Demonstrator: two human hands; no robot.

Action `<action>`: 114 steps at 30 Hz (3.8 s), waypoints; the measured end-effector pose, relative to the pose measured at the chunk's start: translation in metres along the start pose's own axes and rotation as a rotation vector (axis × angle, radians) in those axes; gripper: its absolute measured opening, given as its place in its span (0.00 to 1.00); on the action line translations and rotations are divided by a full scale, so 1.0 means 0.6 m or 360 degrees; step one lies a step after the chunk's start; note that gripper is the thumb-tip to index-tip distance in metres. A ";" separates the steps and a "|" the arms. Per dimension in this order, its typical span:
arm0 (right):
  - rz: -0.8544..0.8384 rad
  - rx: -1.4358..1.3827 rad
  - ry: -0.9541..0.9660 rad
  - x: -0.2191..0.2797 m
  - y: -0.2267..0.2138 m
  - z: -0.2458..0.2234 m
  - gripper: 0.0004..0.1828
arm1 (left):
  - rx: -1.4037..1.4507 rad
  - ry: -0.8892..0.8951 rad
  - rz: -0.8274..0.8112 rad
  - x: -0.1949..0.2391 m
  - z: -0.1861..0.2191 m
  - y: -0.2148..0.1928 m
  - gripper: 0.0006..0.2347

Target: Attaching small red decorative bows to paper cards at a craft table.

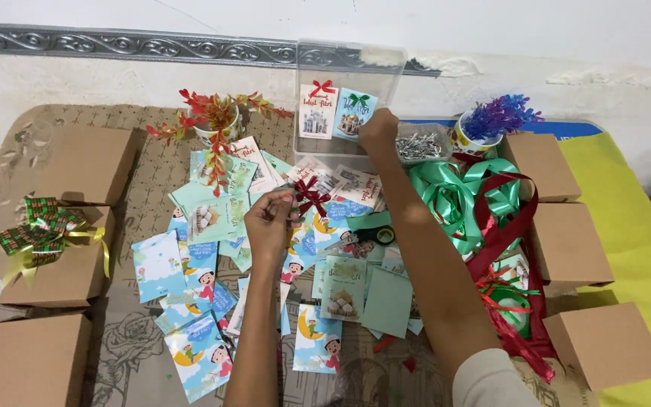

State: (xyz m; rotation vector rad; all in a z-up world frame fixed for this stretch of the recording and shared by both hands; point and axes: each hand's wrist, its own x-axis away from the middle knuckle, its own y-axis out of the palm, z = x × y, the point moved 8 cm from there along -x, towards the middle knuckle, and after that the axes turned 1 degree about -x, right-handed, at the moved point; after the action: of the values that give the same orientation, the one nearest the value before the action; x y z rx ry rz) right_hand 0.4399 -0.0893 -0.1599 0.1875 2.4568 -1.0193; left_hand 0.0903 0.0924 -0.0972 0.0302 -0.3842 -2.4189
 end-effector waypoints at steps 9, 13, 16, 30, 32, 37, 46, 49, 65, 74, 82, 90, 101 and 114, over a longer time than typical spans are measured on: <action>0.0205 -0.0004 -0.0163 0.004 -0.005 -0.007 0.16 | 0.0023 -0.0016 -0.0014 -0.002 -0.006 0.000 0.06; 0.0014 0.0083 0.0251 -0.005 -0.010 0.002 0.15 | 0.0029 0.0000 0.0003 0.002 0.003 0.002 0.07; -0.0040 0.0127 0.0250 -0.017 -0.015 0.014 0.15 | 0.0063 0.0011 0.0019 0.000 -0.003 0.000 0.06; 0.0157 -0.0187 -0.0528 0.069 -0.182 -0.140 0.14 | -0.0043 0.0075 0.0082 0.002 0.011 -0.013 0.07; 0.0149 -0.0227 -0.0623 0.058 -0.141 -0.126 0.16 | -0.0019 0.0076 0.0082 0.007 0.019 -0.012 0.07; -0.0016 -0.0003 -0.0982 0.053 -0.023 -0.074 0.21 | -0.0020 0.0061 0.0083 -0.005 0.004 -0.022 0.07; -0.0569 0.1139 -0.0918 0.066 0.079 -0.080 0.15 | 0.0032 -0.0009 0.0096 -0.008 -0.011 -0.015 0.07; -0.0641 0.0901 -0.0687 0.064 0.073 -0.085 0.14 | 0.0057 -0.0009 0.0081 -0.006 -0.010 -0.008 0.06; -0.0930 0.0154 -0.0031 0.068 0.001 -0.156 0.08 | 0.0052 0.0004 0.0050 -0.012 -0.016 -0.011 0.06; -0.1226 0.0041 -0.0191 0.093 0.065 -0.164 0.11 | 0.0095 -0.0008 0.0078 -0.014 -0.017 -0.014 0.07; -0.1253 0.0022 -0.0162 0.091 0.104 -0.145 0.15 | 0.0051 -0.0034 0.0086 -0.010 -0.006 -0.015 0.07; -0.1205 0.0174 0.0012 0.069 0.160 -0.099 0.18 | 0.0018 -0.0046 0.0092 -0.012 -0.008 -0.016 0.07; -0.1172 0.0180 -0.0106 0.071 0.122 -0.111 0.18 | 0.0048 -0.0046 0.0083 -0.016 -0.015 -0.018 0.07; -0.1167 -0.0089 -0.0314 0.090 0.041 -0.166 0.12 | 0.0081 0.0009 0.0087 -0.018 -0.019 -0.019 0.06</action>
State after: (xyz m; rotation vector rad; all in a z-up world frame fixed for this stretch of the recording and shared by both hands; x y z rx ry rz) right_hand 0.3628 -0.0051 -0.1398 -0.8488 2.3909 -1.1664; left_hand 0.0927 0.1042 -0.1122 0.0481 -0.4386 -2.3544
